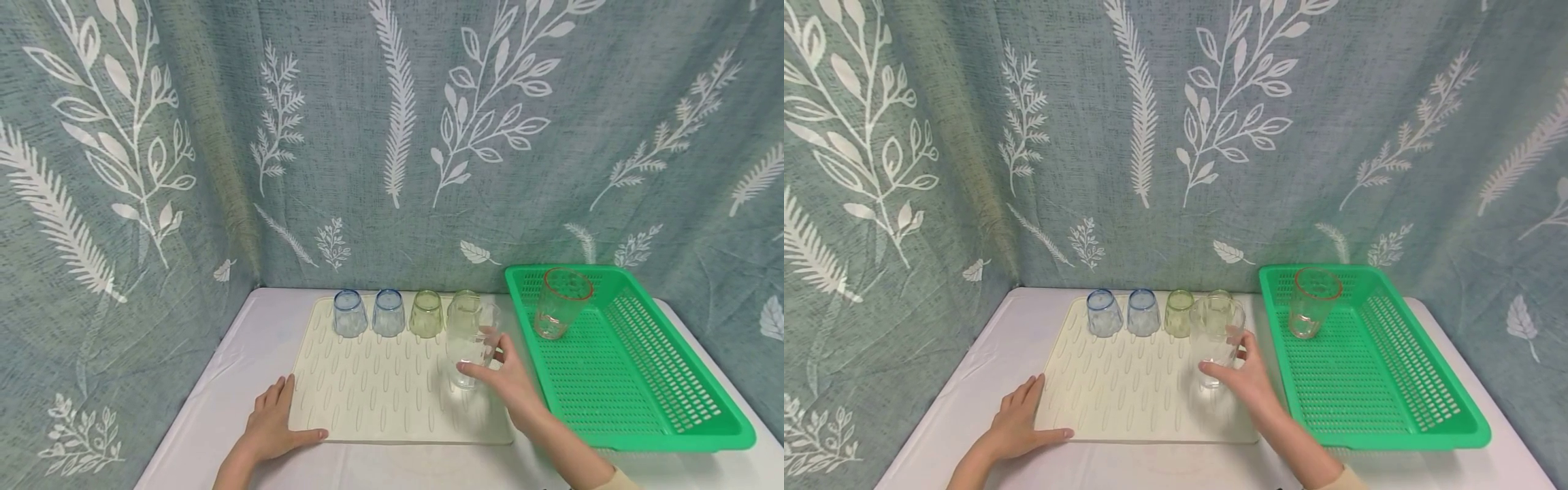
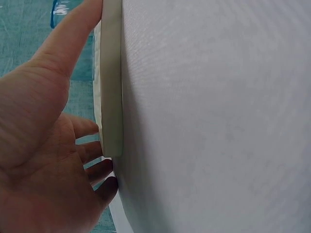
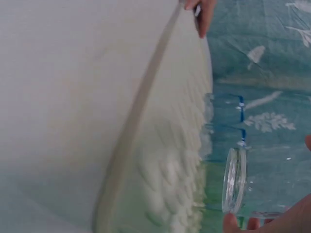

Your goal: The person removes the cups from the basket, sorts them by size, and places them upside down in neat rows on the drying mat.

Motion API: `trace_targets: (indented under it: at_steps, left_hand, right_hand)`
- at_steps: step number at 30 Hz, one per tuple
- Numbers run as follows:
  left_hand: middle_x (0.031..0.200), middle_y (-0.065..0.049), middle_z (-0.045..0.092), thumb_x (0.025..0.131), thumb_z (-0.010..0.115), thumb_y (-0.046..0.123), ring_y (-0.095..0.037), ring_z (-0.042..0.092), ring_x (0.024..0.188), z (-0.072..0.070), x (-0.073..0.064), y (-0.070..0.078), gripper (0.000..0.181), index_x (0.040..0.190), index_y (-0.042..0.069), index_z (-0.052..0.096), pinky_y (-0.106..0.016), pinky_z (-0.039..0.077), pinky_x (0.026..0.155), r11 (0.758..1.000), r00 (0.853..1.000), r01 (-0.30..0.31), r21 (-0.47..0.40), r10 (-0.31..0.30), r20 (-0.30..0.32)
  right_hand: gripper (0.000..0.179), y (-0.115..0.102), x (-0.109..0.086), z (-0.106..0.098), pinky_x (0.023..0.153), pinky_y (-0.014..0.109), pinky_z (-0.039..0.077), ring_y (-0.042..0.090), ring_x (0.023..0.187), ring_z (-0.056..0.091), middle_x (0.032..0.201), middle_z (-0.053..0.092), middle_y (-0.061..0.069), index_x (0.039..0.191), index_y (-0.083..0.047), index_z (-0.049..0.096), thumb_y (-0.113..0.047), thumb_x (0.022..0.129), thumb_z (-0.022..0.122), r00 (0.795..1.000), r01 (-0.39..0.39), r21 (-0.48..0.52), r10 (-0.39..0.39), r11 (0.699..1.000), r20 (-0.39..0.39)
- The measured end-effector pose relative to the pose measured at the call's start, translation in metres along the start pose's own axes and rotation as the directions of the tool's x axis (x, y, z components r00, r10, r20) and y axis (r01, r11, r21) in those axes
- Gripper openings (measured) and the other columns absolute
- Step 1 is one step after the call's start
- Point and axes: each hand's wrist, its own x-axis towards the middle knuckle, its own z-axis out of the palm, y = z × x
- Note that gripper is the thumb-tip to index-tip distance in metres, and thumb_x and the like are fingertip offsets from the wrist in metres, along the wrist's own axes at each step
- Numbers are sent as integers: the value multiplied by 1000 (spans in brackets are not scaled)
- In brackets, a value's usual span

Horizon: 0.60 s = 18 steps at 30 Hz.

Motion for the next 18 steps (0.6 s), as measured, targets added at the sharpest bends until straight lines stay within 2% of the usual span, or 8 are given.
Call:
trace_targets:
  at_steps: [2,6,10,12,14,17,18]
  left_hand:
    - [147,-42,20,68,84,53,-60,18,133,0,0,0,124,145,-18,18,-74,22,101,1000,1000,5,-5,-5,2]
    - [147,-44,18,69,84,52,-61,16,133,-1,1,3,124,145,-19,18,-75,21,102,1000,1000,13,-13,-13,5]
    - [148,-44,13,72,83,49,-60,11,135,-3,0,14,118,145,-19,20,-74,14,104,998,1000,-2,-70,1,-27]
    - [149,-41,15,76,81,47,-58,12,136,-3,0,24,109,145,-16,25,-73,15,105,992,996,-39,-118,29,-86]
    - [150,-36,23,80,79,42,-54,18,136,-2,1,35,96,145,-11,33,-70,20,106,980,983,-102,-171,72,-169]
    - [146,-24,40,82,79,37,-45,34,133,1,2,53,77,142,0,46,-64,34,103,952,950,-195,-235,123,-288]
    - [144,-20,44,83,79,35,-41,40,131,3,2,59,73,141,4,48,-60,38,101,939,942,-218,-266,130,-309]
  right_hand:
    - [60,5,0,3,93,43,39,30,129,38,146,40,5,122,-7,45,-18,77,82,1000,8,-12,-8,1000,8]
    - [68,11,-2,6,91,42,41,33,128,40,144,42,8,130,-10,45,-19,74,84,1000,15,-44,-14,999,12]
    - [55,14,-2,9,92,43,42,33,124,42,147,42,6,112,-6,46,-15,73,84,998,54,-45,-53,998,22]
    - [53,15,-3,10,95,44,41,31,122,43,147,42,5,108,-7,46,-14,72,85,997,69,-43,-68,997,27]
    - [57,16,-4,10,97,46,41,30,120,43,144,44,7,115,-8,49,-14,72,85,997,76,-47,-75,996,33]
    - [71,17,-5,11,98,48,42,29,118,44,137,48,8,130,-12,49,-15,70,86,996,88,-73,-85,993,40]
    - [75,17,-5,11,98,48,42,29,117,44,134,49,8,133,-12,49,-16,69,87,995,97,-86,-94,992,43]
